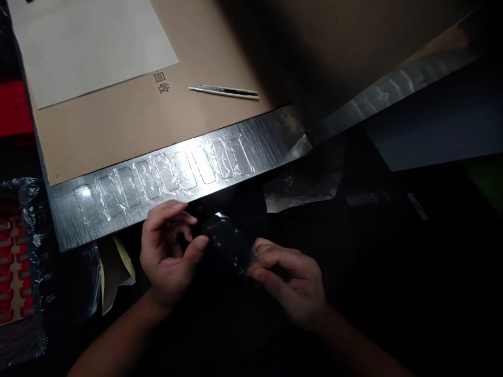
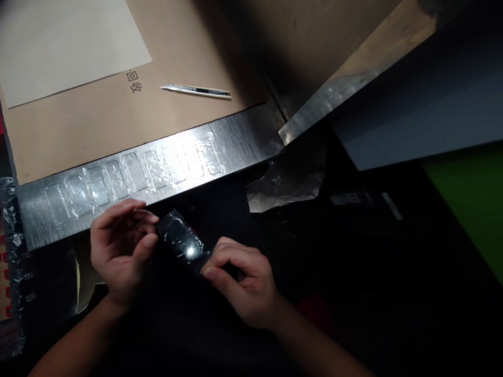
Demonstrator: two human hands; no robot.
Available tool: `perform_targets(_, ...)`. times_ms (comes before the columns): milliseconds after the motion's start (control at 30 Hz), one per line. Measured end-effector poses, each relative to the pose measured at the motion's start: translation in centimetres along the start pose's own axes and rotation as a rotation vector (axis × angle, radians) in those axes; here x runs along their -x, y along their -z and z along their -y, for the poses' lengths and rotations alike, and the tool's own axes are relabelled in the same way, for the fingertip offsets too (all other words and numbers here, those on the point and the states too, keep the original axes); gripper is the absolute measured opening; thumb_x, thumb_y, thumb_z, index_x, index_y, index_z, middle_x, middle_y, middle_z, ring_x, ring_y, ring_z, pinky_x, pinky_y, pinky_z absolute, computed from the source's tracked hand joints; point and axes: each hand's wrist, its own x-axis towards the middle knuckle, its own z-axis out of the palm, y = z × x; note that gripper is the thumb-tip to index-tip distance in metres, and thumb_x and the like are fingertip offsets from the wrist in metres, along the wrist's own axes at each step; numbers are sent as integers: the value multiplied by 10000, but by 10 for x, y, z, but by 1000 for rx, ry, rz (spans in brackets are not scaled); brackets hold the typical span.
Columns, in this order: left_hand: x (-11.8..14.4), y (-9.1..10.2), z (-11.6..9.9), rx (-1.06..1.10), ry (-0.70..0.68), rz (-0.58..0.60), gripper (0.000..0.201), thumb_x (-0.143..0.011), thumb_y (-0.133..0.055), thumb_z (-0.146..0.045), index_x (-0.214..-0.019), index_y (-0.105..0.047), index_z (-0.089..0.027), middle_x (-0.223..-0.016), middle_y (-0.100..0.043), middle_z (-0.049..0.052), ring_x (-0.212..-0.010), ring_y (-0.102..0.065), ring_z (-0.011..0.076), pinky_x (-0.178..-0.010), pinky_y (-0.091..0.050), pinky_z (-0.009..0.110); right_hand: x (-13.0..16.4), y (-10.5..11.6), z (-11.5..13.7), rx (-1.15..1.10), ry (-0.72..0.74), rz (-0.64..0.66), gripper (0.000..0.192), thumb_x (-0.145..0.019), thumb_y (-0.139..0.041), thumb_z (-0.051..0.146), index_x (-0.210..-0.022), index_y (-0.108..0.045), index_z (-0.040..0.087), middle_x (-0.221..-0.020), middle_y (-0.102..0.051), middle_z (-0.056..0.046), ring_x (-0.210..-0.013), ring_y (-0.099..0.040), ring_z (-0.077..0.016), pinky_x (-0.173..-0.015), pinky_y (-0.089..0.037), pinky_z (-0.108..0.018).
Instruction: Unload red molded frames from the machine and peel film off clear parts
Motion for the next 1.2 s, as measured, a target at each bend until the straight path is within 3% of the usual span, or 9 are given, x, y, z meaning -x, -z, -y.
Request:
perform_targets(67,11,3,-2,-6,3,-30,156,-908,-696,-194,-1057,-649,-194,-975,-602,61,-774,-596,162,-588,-472,264,-3,-2,0,-11,-12,-50,141,-941,-654,135,-818,-709,178,-655,-627,-16,-650,-579,-147,-627,-482,-305)
perform_targets(133,23,5,-6,-2,52,108,32,-944,-643,-170,-938,-674,-170,-815,-591,45,-722,-574,160,-608,-470,276,-6,-4,1,-5,-47,-119,156,-956,-653,164,-811,-705,183,-644,-621,-3,-638,-584,-134,-630,-480,-287)
perform_targets(233,41,5,-14,150,252,446,157,-949,-666,-229,-1069,-744,-166,-754,-617,51,-678,-573,160,-599,-468,269,-8,-8,1,17,-90,-188,198,-968,-655,207,-775,-691,183,-653,-619,0,-642,-582,-122,-620,-466,-263)
perform_targets(300,52,2,-16,353,422,550,387,-940,-697,-314,-1309,-687,-196,-760,-624,45,-631,-544,141,-570,-451,248,-8,-11,2,5,-98,-203,208,-974,-650,219,-773,-689,183,-666,-616,0,-642,-574,-116,-610,-461,-252)
perform_targets(400,64,-3,-17,625,566,589,674,-914,-730,-359,-1531,-483,-250,-789,-626,40,-592,-484,111,-539,-404,215,-7,-15,1,-37,-104,-221,188,-974,-652,222,-795,-696,185,-696,-627,-3,-652,-588,-114,-612,-474,-242)
perform_targets(567,74,-8,-16,859,667,656,861,-885,-756,-309,-1611,-294,-324,-782,-599,18,-588,-448,89,-541,-377,177,-6,-19,0,-59,-108,-246,161,-964,-669,214,-808,-695,185,-696,-643,-1,-655,-610,-109,-620,-495,-224)
perform_targets(733,78,-7,-14,1067,760,669,965,-852,-794,-283,-1629,-223,-326,-725,-576,-12,-512,-400,60,-477,-331,132,-7,-17,1,-59,-120,-232,173,-959,-676,228,-794,-691,178,-675,-641,3,-626,-597,-102,-605,-491,-217)
perform_targets(900,76,-1,-5,1098,862,721,1038,-852,-810,-268,-1645,-142,-284,-714,-604,-12,-528,-418,67,-492,-334,134,-6,-15,2,-3,-141,-172,180,-950,-691,239,-781,-680,179,-664,-645,13,-610,-590,-98,-599,-481,-217)
perform_targets(1200,74,-2,19,1268,800,770,1076,-813,-822,-157,-1646,-152,-281,-691,-622,-21,-527,-536,102,-520,-430,178,-13,-12,0,93,-148,-95,228,-952,-670,247,-731,-670,193,-616,-625,24,-573,-595,-87,-564,-480,-166)
